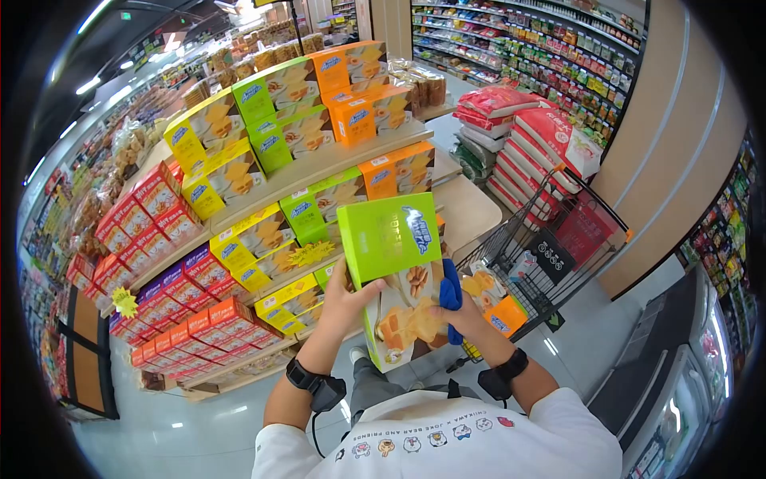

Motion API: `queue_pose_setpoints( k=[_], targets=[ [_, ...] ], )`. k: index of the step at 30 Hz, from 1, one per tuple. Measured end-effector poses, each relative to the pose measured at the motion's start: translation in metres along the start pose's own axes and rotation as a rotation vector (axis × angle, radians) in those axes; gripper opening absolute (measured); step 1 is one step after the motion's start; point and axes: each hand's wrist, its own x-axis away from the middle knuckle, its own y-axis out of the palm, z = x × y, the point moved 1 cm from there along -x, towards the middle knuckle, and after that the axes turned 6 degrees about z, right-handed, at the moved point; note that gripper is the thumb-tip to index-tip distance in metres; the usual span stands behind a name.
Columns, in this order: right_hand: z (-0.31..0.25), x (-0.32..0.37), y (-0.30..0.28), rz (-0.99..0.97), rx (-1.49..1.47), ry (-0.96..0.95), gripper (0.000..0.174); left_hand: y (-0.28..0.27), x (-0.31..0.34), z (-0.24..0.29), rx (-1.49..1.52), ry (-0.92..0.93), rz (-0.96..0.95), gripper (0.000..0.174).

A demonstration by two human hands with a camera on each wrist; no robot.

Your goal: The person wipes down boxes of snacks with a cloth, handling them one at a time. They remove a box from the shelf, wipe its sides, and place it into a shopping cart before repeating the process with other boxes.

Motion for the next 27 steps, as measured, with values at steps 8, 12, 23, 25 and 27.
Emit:
queue_pose_setpoints(
  k=[8, 12, 23, 25, 27],
  targets=[
    [0.017, 0.004, -0.008, 0.145, -0.022, 0.138, 0.031, 0.018, 0.014, -0.009, -0.142, 0.16, 0.065, 0.059],
    [0.0, -0.001, -0.016, 0.188, -0.285, 0.11, 0.034, 0.031, 0.025, -0.012, -0.449, 0.279, -0.003, 0.066],
    [-0.078, 0.02, -0.032, 0.114, -0.41, -0.173, 0.046, 0.033, 0.029, -0.031, -0.634, 0.667, -0.078, 0.071],
    [-0.071, 0.019, -0.03, 0.165, -0.365, -0.16, 0.048, 0.033, 0.027, -0.029, -0.629, 0.716, -0.075, 0.07],
    [-0.063, 0.017, -0.03, 0.175, -0.343, -0.131, 0.05, 0.035, 0.024, -0.026, -0.601, 0.731, -0.072, 0.071]
  ],
)
